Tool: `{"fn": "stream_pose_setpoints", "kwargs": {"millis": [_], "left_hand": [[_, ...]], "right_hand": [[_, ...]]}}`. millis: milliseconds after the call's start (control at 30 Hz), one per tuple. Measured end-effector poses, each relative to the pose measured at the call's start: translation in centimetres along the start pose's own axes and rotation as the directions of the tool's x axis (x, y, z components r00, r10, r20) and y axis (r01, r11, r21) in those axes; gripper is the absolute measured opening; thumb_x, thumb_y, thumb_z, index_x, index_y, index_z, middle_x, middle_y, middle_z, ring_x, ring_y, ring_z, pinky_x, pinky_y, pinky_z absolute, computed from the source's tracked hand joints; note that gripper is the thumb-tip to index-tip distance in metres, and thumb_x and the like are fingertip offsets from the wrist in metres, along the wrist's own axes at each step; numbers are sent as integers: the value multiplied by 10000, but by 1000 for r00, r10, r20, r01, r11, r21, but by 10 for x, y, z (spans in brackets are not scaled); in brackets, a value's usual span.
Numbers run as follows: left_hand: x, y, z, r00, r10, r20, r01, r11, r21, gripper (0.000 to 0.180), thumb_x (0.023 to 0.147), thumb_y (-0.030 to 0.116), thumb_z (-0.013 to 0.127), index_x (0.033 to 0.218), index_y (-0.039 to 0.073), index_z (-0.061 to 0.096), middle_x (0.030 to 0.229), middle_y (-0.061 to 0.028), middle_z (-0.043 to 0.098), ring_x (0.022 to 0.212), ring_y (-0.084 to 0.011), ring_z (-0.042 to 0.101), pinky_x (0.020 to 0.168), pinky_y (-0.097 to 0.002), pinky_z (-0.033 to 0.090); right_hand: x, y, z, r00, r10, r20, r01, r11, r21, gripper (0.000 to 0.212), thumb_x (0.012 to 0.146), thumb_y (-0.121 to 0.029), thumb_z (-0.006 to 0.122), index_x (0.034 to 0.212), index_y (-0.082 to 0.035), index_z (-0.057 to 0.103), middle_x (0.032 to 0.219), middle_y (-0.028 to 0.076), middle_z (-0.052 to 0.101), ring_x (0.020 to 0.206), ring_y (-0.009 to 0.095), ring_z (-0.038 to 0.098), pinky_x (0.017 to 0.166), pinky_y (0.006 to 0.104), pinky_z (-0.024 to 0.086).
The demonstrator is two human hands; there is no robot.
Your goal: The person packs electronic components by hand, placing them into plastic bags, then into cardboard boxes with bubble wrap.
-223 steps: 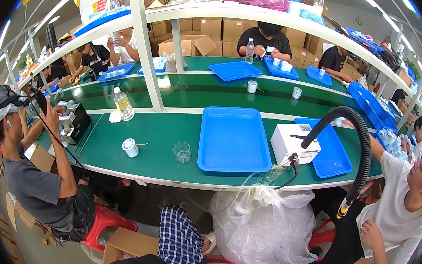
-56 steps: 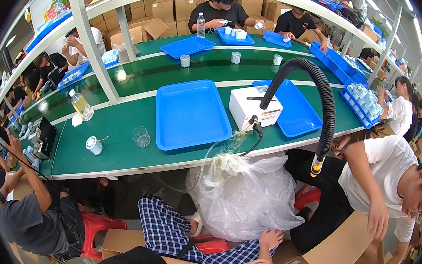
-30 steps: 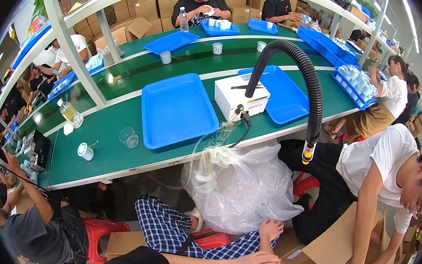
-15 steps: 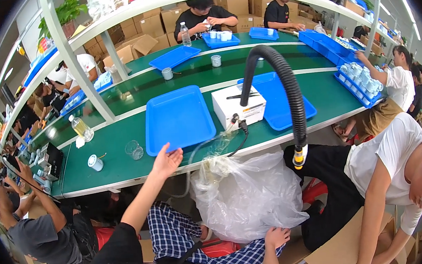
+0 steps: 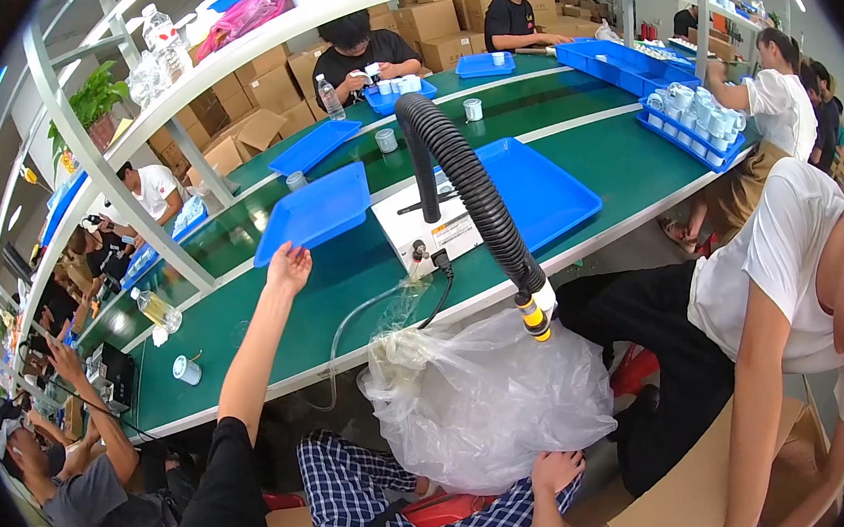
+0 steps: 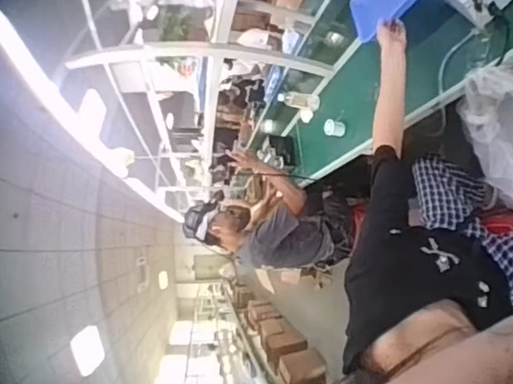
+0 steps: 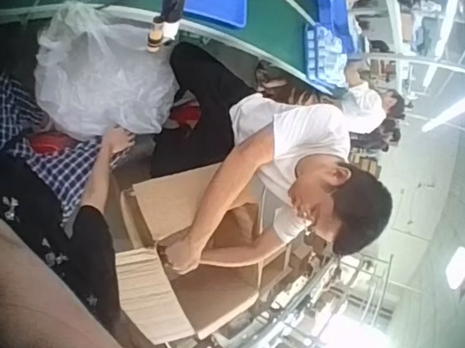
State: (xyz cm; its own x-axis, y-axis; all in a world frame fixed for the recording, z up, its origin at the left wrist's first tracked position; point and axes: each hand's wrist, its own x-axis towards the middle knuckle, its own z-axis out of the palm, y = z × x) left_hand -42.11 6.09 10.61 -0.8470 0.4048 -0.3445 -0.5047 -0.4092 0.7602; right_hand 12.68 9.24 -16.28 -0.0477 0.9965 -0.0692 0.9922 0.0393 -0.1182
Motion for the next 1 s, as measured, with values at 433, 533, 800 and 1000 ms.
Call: {"fn": "stream_pose_setpoints", "kwargs": {"millis": [433, 533, 800, 1000], "left_hand": [[40, 45, 44, 829, 559, 25, -499, 719, 483, 332, 848, 249, 542, 824, -81, 572, 741, -157, 629, 583, -231, 630, 503, -334, 547], [22, 52, 31, 853, 522, 6, -472, 766, 438, 342, 844, 241, 551, 799, -98, 564, 736, -171, 625, 595, -242, 636, 521, -340, 555], [-7, 80, -20, 863, 505, -4, -472, 809, 351, 302, 826, 216, 554, 772, -80, 537, 725, -159, 607, 613, -252, 632, 555, -339, 556], [4, 61, -31, 916, 396, 63, -392, 852, 347, 277, 865, 187, 542, 818, -86, 536, 762, -155, 605, 693, -256, 649, 584, -332, 558]], "right_hand": [[8, -11, 18, 994, -82, -69, 81, 997, -9, 366, 730, -267, 570, 1019, -45, 612, 1070, 139, 580, 1067, 282, 469, 956, 422, 304], [3, -12, 13, 995, -81, -63, 81, 997, -8, 354, 741, -269, 560, 1015, -51, 615, 1095, 139, 572, 1084, 290, 466, 951, 431, 317], [-10, 17, 14, 983, -128, -132, 158, 954, 253, 383, 779, -246, 528, 1093, -30, 565, 1200, 147, 519, 1172, 292, 430, 956, 438, 320], [-11, -19, -38, 879, -246, -408, 443, 739, 508, 185, 757, -49, 550, 937, -51, 597, 1074, 124, 556, 1019, 311, 515, 881, 402, 377]]}}
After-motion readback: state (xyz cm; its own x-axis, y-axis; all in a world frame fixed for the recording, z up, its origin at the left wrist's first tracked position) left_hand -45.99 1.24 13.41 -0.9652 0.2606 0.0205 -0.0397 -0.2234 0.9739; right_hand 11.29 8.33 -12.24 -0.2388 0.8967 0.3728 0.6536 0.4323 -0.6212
